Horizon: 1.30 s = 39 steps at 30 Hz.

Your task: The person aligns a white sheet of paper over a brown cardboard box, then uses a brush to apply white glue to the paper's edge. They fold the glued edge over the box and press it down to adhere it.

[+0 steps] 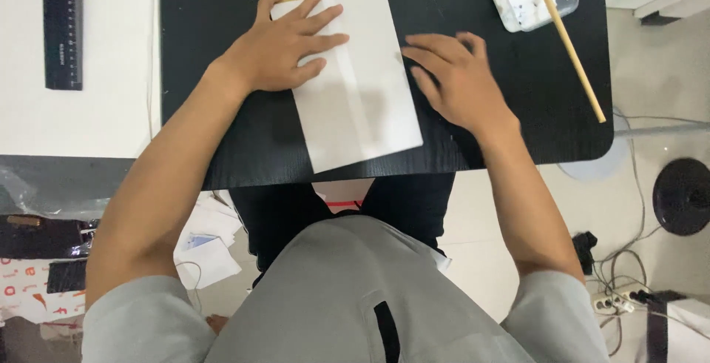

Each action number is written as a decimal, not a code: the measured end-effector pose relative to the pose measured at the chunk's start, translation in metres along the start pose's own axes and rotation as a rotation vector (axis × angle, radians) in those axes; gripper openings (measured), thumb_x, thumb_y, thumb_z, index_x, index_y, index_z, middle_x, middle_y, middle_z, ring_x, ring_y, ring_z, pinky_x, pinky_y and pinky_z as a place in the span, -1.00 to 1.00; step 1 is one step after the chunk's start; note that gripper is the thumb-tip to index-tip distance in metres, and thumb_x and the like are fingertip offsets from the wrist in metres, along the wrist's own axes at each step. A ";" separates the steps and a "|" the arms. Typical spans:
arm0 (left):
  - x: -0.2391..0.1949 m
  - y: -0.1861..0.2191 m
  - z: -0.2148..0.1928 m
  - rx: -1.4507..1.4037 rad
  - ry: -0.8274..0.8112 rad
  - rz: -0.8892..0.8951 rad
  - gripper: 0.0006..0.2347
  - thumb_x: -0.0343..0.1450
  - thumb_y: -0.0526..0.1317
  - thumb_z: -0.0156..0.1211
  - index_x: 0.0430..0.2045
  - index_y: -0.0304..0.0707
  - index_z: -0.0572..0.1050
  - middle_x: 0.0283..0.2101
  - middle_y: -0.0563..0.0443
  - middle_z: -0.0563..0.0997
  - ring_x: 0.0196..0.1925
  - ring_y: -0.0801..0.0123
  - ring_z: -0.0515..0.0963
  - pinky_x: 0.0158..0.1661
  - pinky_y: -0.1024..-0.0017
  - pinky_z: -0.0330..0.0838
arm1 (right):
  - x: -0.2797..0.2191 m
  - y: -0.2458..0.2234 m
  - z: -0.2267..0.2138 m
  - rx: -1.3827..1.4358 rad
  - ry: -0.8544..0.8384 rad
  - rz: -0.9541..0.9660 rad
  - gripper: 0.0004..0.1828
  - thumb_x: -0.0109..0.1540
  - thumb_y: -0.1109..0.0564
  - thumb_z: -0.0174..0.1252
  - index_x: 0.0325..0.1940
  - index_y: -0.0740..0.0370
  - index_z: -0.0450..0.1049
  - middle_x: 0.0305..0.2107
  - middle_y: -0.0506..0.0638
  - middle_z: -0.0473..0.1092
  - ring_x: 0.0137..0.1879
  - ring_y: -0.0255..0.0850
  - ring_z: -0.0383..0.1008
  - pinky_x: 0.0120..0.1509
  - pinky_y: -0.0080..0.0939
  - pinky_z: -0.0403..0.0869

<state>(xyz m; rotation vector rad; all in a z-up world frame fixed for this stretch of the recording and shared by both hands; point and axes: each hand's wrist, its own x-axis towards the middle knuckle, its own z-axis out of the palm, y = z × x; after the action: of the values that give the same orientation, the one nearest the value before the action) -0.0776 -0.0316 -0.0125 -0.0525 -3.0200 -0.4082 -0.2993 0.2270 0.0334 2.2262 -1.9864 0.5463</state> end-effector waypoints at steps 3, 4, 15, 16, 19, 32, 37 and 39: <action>-0.005 0.000 -0.001 0.023 0.022 0.020 -0.58 0.58 0.03 -0.21 0.35 0.13 0.37 0.54 -0.13 0.14 0.55 -0.09 -0.02 0.20 -0.37 -0.15 | 0.034 0.011 0.028 -0.025 -0.007 -0.109 -0.71 0.45 0.20 0.14 0.27 0.14 0.46 0.29 0.10 0.38 0.34 0.00 0.42 0.26 0.20 0.15; -0.005 -0.001 -0.002 0.027 0.047 0.041 -0.57 0.58 0.09 -0.23 0.33 0.17 0.41 0.53 -0.14 0.15 0.54 -0.09 -0.01 0.19 -0.36 -0.12 | 0.045 0.014 0.038 -0.037 -0.003 -0.161 -0.69 0.45 0.19 0.15 0.30 0.08 0.41 0.31 0.11 0.35 0.38 0.01 0.39 0.23 0.22 0.15; 0.002 -0.006 -0.007 0.033 0.099 -0.377 -0.41 0.54 0.30 -0.34 0.36 0.06 0.35 0.55 -0.15 -0.06 0.54 -0.07 -0.33 0.22 -0.43 -0.20 | 0.089 0.018 0.069 0.022 0.031 -0.091 -0.83 0.40 0.10 0.12 0.07 0.01 0.53 0.09 -0.04 0.37 0.17 -0.03 0.30 0.14 0.11 0.08; 0.001 -0.007 -0.005 0.027 0.116 -0.343 -0.39 0.54 0.32 -0.34 0.36 0.04 0.35 0.56 -0.14 -0.06 0.54 -0.10 -0.34 0.23 -0.46 -0.23 | 0.089 0.017 0.069 0.068 0.042 -0.068 -0.85 0.40 0.10 0.11 0.05 0.01 0.51 0.07 -0.07 0.35 0.16 -0.04 0.29 0.17 0.10 0.07; 0.005 -0.003 -0.007 0.022 0.119 -0.376 -0.38 0.50 0.37 -0.41 0.33 0.20 0.39 0.55 -0.10 -0.03 0.56 0.04 -0.31 0.25 -0.43 -0.29 | 0.090 0.013 0.069 0.081 0.053 -0.040 -0.85 0.39 0.07 0.09 0.04 0.03 0.47 0.07 -0.08 0.34 0.17 -0.04 0.28 0.16 0.09 0.07; -0.007 0.020 0.006 0.199 0.341 0.017 -0.60 0.52 0.07 0.35 0.21 0.10 0.44 0.48 -0.28 0.19 0.50 -0.31 0.07 0.09 -0.50 0.15 | 0.090 0.008 0.064 0.123 0.038 0.009 -0.78 0.43 -0.03 0.03 0.08 0.04 0.47 0.07 -0.08 0.32 0.17 -0.05 0.23 0.10 0.06 0.03; -0.032 0.047 0.031 0.276 0.246 0.122 -0.41 0.57 0.32 -0.41 0.42 0.05 0.16 0.47 -0.13 0.19 0.51 -0.09 0.20 0.08 -0.54 0.22 | 0.089 0.012 0.068 0.131 0.021 0.000 -0.78 0.42 0.01 0.06 0.12 0.05 0.46 0.07 -0.07 0.29 0.17 -0.04 0.21 0.12 0.08 0.01; -0.048 0.058 0.039 0.251 0.146 0.120 -0.38 0.55 0.35 -0.46 0.48 0.13 -0.01 0.55 -0.04 0.02 0.57 0.03 0.08 0.23 -0.45 0.05 | 0.088 0.011 0.069 0.131 0.022 0.000 -0.77 0.42 0.00 0.04 0.12 0.05 0.45 0.07 -0.07 0.29 0.16 -0.04 0.20 0.11 0.08 0.02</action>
<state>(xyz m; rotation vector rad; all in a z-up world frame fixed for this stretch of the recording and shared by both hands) -0.0308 0.0342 -0.0396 -0.1758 -2.8784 -0.0206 -0.2898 0.1211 -0.0031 2.2839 -1.9939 0.7173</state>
